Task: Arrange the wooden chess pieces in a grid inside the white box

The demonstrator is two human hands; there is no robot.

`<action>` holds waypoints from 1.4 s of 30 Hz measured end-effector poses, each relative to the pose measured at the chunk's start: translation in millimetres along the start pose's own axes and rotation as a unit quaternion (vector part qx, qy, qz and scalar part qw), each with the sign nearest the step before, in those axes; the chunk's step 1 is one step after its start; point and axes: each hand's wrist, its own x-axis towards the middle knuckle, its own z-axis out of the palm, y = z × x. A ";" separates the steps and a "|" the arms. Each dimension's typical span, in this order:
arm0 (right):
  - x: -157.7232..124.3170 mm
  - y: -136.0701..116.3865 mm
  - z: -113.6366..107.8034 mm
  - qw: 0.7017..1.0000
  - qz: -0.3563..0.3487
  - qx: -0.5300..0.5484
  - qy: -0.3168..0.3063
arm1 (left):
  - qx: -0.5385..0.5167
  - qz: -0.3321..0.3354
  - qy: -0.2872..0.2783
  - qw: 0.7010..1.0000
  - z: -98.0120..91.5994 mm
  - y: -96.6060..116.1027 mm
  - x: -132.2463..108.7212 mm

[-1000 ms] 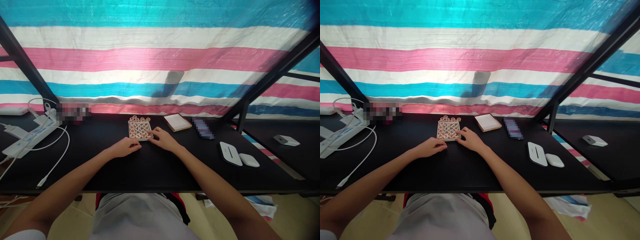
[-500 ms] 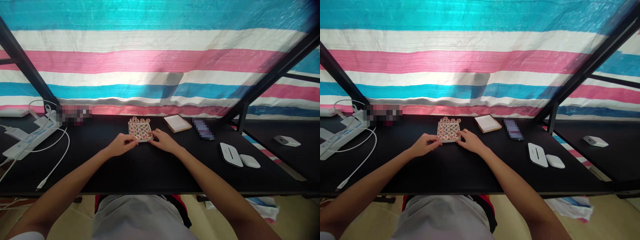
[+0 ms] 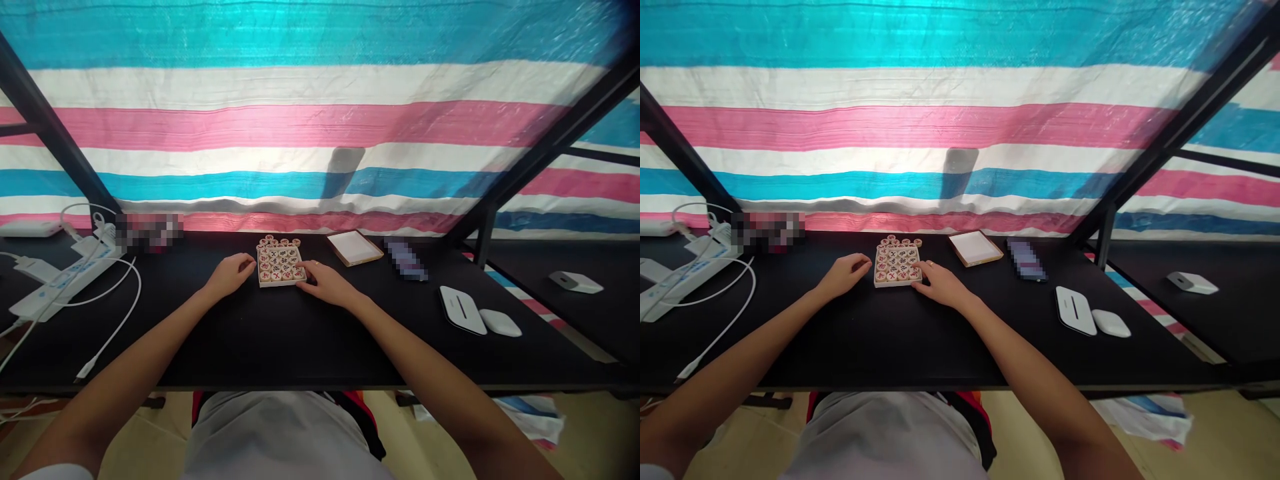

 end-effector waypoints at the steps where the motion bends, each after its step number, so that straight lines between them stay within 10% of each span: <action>1: 0.0 -0.2 -0.2 1.000 0.005 0.004 0.000 | 0.002 -0.004 -0.006 1.000 0.9 1.5 -0.6; 42: 1.8 1.3 0.7 1.000 0.014 -0.008 -0.027 | 0.158 0.059 -0.006 0.986 23.7 -28.8 18.4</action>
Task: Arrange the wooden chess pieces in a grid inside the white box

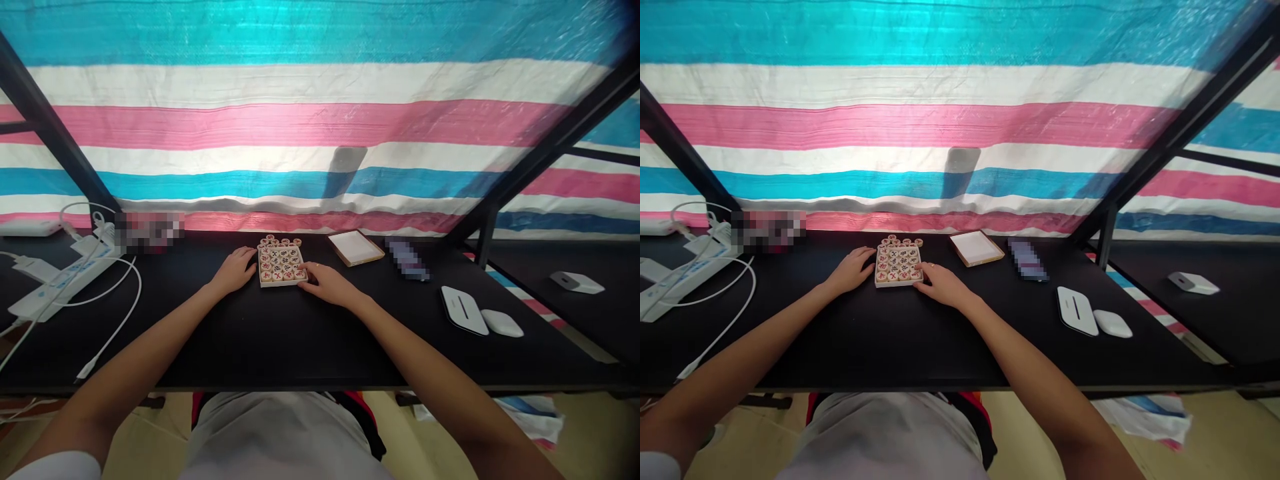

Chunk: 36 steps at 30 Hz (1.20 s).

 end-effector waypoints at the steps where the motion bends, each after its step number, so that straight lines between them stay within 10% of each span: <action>1: 0.0 -0.1 0.0 1.000 0.000 0.000 -0.001 | 0.003 -0.008 -0.007 1.000 1.2 -0.2 0.0; 20: 1.9 2.5 -2.9 0.998 0.016 0.053 -0.008 | 0.003 0.027 -0.067 0.997 -7.1 -16.5 27.8; 36: 5.7 -3.6 -4.1 0.997 0.057 0.059 -0.013 | -0.055 -0.041 -0.026 0.997 -36.2 -17.7 -12.9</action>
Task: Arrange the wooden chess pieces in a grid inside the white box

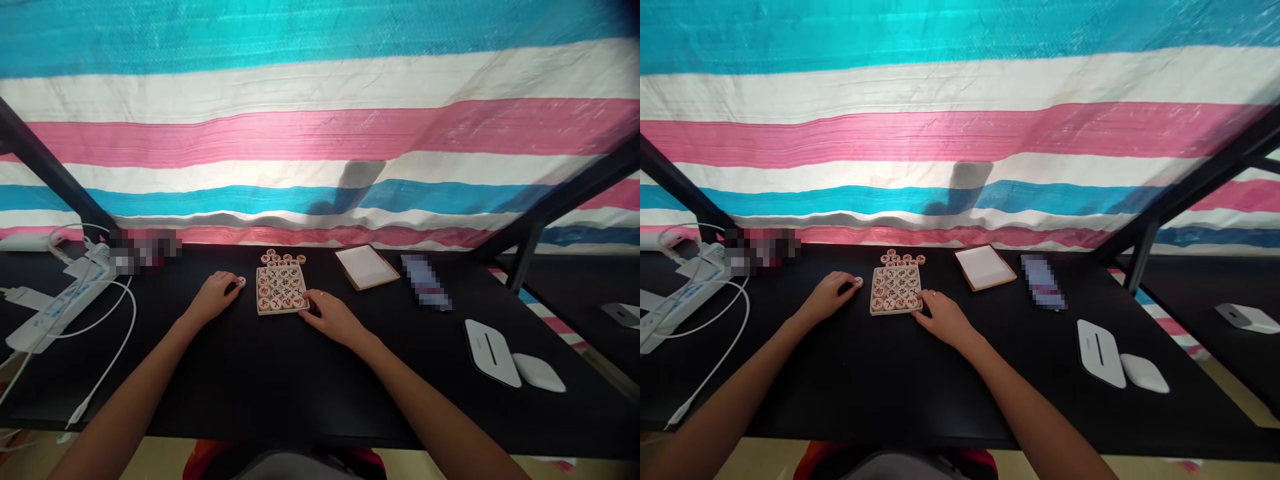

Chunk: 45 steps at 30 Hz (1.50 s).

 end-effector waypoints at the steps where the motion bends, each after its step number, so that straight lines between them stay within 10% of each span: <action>1: 0.1 0.4 0.0 1.000 -0.001 -0.001 0.001 | -0.006 0.004 -0.008 1.000 -1.4 1.3 0.4; 22: -6.4 -5.2 -7.6 0.999 -0.018 0.027 0.029 | -0.146 0.141 -0.070 0.977 -5.6 74.2 -23.4; 29: -14.5 -30.9 1.0 0.984 -0.064 0.136 -0.096 | -0.131 0.192 0.000 0.973 4.8 82.4 -29.1; 35: -13.4 -33.4 9.9 0.928 0.034 0.290 -0.231 | -0.180 0.228 -0.102 0.951 9.3 91.6 -32.6; 45: -8.6 -24.8 13.3 0.905 0.050 0.343 -0.247 | -0.119 0.212 -0.071 0.967 19.1 95.2 -36.5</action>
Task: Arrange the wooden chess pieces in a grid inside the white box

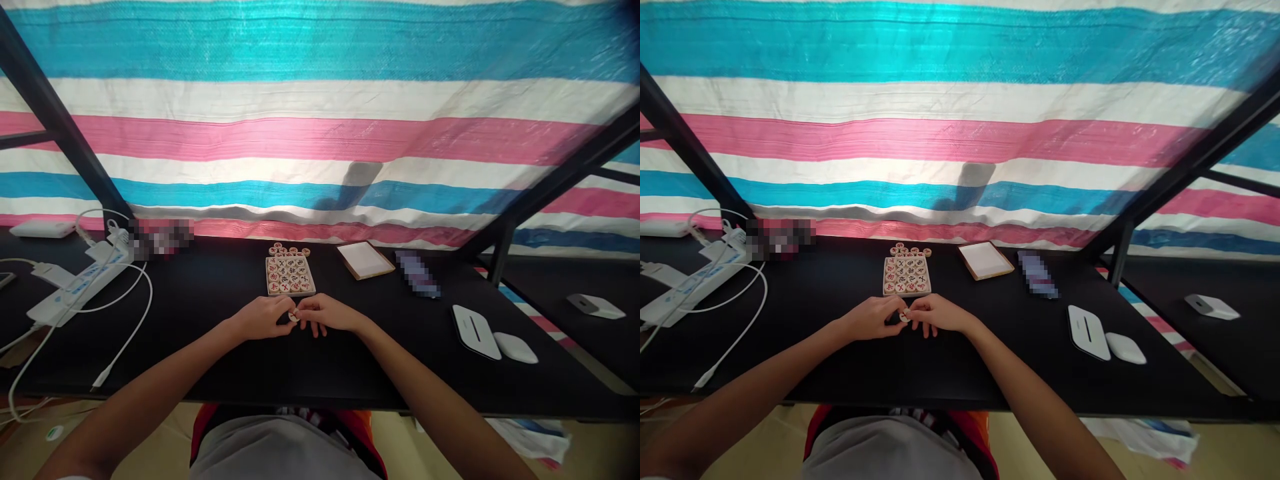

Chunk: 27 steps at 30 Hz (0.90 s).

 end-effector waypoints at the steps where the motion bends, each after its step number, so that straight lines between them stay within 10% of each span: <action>1: -0.4 1.1 0.7 1.000 -0.003 -0.003 0.011 | -0.003 -0.006 0.005 1.000 0.5 -0.1 -1.1; 27: -6.4 -2.5 5.1 0.999 -0.025 -0.014 0.043 | -0.021 -0.097 -0.035 0.994 -7.4 0.3 0.6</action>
